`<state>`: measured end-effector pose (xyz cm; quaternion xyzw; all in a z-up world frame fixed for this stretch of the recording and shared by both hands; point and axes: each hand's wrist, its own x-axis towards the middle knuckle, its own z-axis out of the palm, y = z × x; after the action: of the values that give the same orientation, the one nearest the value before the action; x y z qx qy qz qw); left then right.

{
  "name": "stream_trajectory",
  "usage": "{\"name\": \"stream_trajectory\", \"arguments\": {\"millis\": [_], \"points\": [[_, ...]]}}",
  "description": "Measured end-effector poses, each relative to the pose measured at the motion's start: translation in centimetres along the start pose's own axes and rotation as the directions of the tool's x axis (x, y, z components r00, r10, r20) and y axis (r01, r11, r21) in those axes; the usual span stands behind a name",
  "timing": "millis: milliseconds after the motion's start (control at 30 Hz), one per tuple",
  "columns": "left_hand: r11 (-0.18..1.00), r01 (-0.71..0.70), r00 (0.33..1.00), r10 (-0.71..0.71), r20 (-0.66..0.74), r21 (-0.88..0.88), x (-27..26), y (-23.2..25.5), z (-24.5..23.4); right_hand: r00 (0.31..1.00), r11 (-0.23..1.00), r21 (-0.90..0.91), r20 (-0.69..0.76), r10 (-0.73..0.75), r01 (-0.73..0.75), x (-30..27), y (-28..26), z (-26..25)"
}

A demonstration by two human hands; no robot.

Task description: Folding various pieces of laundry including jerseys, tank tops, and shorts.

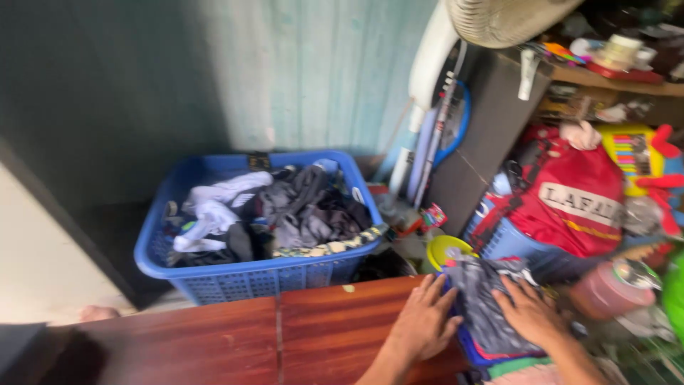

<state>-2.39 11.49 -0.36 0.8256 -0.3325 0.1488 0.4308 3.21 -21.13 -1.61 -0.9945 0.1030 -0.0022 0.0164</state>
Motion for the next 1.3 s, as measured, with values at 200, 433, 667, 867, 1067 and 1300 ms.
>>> {"name": "stream_trajectory", "arguments": {"millis": [200, 433, 667, 867, 1067, 1300], "points": [[0.926, 0.196, 0.971, -0.137, -0.197, 0.321, -10.8, -7.8, -21.2, 0.722, 0.903, 0.061, -0.624, -0.299, 0.426, -1.3, -13.0, -6.2], [0.797, 0.430, 0.874, -0.249, -0.417, 0.424, -12.1, -14.8, -31.4, 0.544, 0.550, 0.281, -0.737, -0.401, 0.786, -4.2, -39.7, -4.9], [0.502, 0.703, 0.711, -0.498, -0.497, 0.504, -6.3, -22.7, -33.9, 0.770, 0.729, 0.301, -0.430, -0.472, 0.615, 1.0, -50.4, 0.2], [0.456, 0.672, 0.705, -0.635, -0.316, 0.583, -10.0, -37.5, -32.9, 0.913, 0.894, 0.211, -0.194, -0.358, 0.395, 0.7, -51.7, 1.3], [0.583, 0.675, 0.672, -0.232, -0.703, 0.452, -8.9, -30.5, -42.7, 0.882, 0.871, 0.223, -0.290, -0.370, 0.439, 0.5, -51.4, 1.5], [0.746, 0.646, 0.439, -0.186, -0.879, 0.164, -8.3, -30.6, -47.1, 0.895, 0.883, 0.216, -0.266, -0.357, 0.417, 0.5, -51.6, 1.1]]}}
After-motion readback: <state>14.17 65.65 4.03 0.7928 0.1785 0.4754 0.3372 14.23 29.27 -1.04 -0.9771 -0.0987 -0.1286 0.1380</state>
